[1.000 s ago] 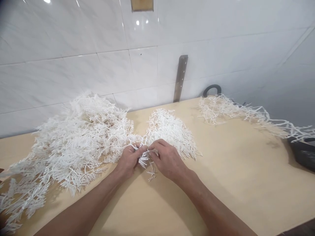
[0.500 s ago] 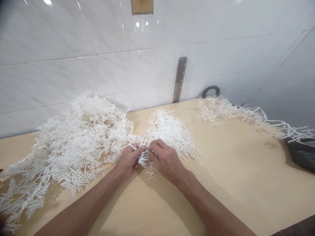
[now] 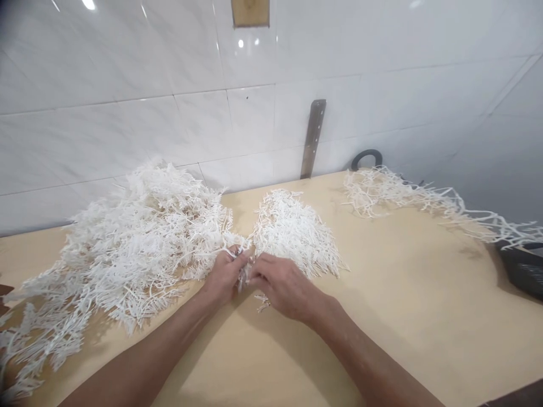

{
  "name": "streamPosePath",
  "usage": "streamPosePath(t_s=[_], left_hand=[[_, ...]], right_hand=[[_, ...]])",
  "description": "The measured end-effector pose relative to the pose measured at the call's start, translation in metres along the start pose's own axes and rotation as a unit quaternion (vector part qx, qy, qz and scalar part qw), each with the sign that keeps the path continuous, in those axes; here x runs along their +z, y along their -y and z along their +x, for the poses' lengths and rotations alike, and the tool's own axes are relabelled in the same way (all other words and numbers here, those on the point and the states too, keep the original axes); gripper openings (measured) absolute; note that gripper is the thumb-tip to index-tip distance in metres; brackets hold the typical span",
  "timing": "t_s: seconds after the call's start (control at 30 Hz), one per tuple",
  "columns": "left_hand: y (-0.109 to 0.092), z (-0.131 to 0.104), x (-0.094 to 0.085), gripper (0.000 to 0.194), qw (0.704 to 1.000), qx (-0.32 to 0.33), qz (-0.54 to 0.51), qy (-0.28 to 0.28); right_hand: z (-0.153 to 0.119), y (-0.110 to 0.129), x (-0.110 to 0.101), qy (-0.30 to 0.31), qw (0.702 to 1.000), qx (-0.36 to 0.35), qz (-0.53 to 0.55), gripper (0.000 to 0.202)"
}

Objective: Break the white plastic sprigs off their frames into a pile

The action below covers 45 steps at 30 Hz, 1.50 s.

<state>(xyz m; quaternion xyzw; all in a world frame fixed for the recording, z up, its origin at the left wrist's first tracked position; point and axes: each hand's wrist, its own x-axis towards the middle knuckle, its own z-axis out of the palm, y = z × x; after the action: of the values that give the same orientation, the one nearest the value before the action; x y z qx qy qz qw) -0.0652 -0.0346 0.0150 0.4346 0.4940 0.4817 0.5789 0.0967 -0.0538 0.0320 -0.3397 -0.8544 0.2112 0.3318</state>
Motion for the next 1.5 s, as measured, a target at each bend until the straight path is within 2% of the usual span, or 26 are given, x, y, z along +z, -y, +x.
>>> streamPosePath(t_s=[0.07,0.1,0.2,0.27,0.4,0.5,0.6,0.7,0.77,0.97,1.13,1.23,1.33,1.5], left_hand=[[-0.001,0.001,-0.001,0.043,1.0,-0.008,0.011,-0.007],[-0.002,0.001,-0.002,0.044,1.0,-0.011,0.017,0.002],[-0.005,0.0,-0.002,0.045,0.999,-0.024,0.025,0.032],[-0.007,0.0,-0.002,0.045,0.999,-0.031,0.028,0.03],[-0.007,0.0,-0.002,0.045,0.998,-0.036,0.04,0.023],[-0.006,0.0,-0.002,0.045,0.999,-0.031,0.037,0.019],[-0.004,0.0,-0.001,0.045,0.999,-0.007,0.034,0.022],[-0.004,-0.001,0.0,0.044,0.999,-0.003,0.04,0.024],[-0.004,-0.001,0.0,0.044,0.999,-0.018,0.038,0.025],[-0.007,-0.001,-0.002,0.046,0.999,-0.043,0.009,0.032],[-0.011,0.001,-0.009,0.041,0.993,-0.047,-0.039,0.104],[-0.012,0.001,-0.012,0.041,0.987,-0.064,-0.03,0.144],[-0.013,0.001,-0.014,0.038,0.983,-0.07,-0.027,0.166],[-0.015,0.001,-0.012,0.034,0.974,-0.067,-0.083,0.201]], right_hand=[[0.0,0.003,-0.003,-0.002,1.0,0.003,0.02,0.016],[0.001,0.002,-0.004,-0.027,0.999,0.016,0.021,0.015],[0.0,-0.01,-0.012,-0.149,0.985,0.087,-0.02,0.008],[-0.002,-0.02,-0.018,-0.206,0.966,0.134,-0.081,0.006],[-0.002,-0.024,-0.022,-0.232,0.947,0.159,-0.156,0.011],[0.0,-0.01,-0.015,-0.207,0.965,0.135,-0.085,0.011],[0.002,0.002,-0.004,-0.131,0.983,0.128,-0.004,0.012],[0.002,0.004,0.006,-0.074,0.988,0.133,0.011,0.013],[0.002,0.003,0.008,-0.059,0.99,0.131,0.01,0.015],[0.003,0.001,0.006,-0.07,0.984,0.163,0.024,0.011],[0.004,0.001,0.0,-0.071,0.977,0.186,0.073,0.014],[0.003,-0.001,-0.002,-0.069,0.978,0.183,0.074,0.014],[0.002,-0.002,-0.005,-0.056,0.98,0.18,0.064,0.014],[0.0,-0.004,-0.009,-0.054,0.976,0.202,0.059,0.015]])
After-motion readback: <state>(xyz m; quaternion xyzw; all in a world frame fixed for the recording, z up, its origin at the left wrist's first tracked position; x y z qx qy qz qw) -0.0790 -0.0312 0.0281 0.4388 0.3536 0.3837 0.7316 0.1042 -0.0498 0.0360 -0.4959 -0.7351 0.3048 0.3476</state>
